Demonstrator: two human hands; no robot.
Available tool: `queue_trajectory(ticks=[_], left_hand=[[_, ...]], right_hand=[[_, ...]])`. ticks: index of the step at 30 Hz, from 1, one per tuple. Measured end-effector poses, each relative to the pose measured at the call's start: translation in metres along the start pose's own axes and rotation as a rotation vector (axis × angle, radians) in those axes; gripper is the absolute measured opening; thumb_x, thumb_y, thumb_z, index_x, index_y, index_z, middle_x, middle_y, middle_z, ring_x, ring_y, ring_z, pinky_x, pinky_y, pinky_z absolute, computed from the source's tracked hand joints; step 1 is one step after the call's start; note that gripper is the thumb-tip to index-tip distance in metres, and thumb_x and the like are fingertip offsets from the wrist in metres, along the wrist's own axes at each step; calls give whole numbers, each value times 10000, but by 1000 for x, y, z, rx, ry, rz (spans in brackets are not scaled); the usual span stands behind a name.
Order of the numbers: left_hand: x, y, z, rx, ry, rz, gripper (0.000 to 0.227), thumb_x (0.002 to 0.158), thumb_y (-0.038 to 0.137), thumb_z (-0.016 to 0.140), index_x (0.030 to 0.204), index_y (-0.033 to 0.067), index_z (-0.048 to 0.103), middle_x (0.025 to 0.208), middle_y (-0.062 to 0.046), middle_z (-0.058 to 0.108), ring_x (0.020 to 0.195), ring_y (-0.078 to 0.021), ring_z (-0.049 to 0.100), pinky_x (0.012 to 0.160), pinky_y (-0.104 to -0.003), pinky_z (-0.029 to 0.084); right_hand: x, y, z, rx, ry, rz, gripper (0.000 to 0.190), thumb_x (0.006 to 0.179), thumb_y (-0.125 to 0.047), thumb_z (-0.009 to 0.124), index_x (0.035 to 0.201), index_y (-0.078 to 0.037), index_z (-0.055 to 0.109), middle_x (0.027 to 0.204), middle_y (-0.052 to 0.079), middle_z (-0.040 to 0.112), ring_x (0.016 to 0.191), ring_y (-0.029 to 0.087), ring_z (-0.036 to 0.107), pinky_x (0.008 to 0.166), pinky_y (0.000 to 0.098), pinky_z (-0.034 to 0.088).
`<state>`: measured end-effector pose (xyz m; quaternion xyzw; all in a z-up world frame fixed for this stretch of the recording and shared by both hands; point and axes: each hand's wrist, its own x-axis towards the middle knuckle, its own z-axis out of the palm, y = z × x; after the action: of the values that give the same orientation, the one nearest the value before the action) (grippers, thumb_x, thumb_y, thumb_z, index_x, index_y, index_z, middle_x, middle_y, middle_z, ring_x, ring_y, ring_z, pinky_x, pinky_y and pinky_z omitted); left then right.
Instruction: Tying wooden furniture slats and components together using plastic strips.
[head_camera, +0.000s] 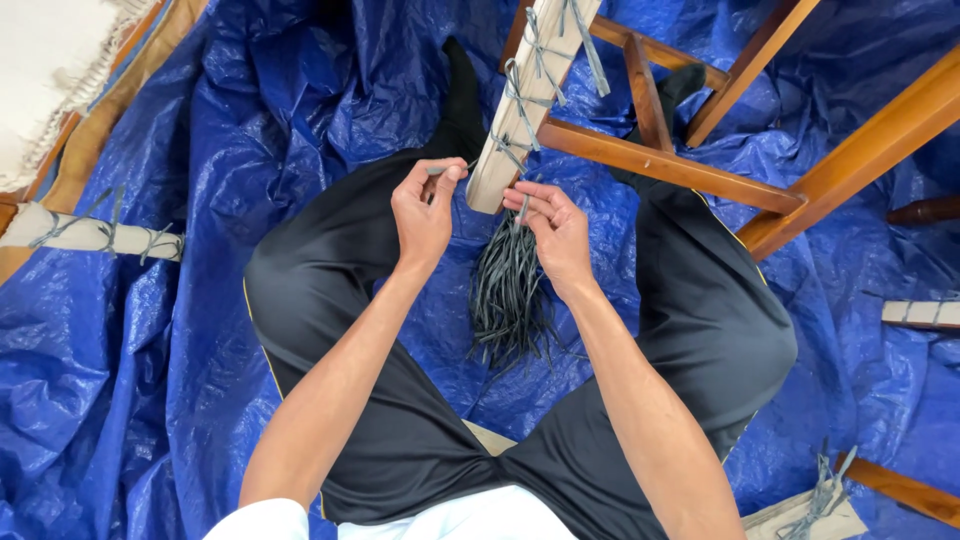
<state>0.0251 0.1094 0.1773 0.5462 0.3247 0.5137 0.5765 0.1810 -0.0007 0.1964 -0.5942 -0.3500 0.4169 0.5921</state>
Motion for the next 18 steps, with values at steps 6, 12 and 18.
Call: queue_trajectory(ticks=[6, 12, 18], left_hand=[[-10, 31, 1, 188, 10, 43, 138, 1010, 94, 702, 1059, -31, 735, 939, -59, 750, 855, -89, 669, 774, -237, 521], [-13, 42, 2, 305, -15, 207, 66, 969, 18, 733, 1024, -16, 737, 946, -86, 738, 852, -144, 689, 779, -272, 536], [-14, 44, 2, 363, -59, 307, 134, 901, -51, 755, 1022, -5, 723, 1004, -115, 739, 885, -205, 729, 790, -294, 563]], right_hand=[[-1, 2, 5, -34, 27, -45, 209, 1036, -49, 618, 1236, 5, 647, 1184, 120, 753, 1109, 154, 702, 915, 270, 531], [-8, -23, 25, -347, 202, -67, 163, 1055, -92, 620, 1138, -53, 754, 1051, 64, 795, 902, 126, 723, 745, 262, 538], [-9, -20, 28, -515, 216, -500, 136, 988, 47, 675, 1088, -26, 732, 1066, 103, 707, 912, 186, 695, 758, 294, 557]])
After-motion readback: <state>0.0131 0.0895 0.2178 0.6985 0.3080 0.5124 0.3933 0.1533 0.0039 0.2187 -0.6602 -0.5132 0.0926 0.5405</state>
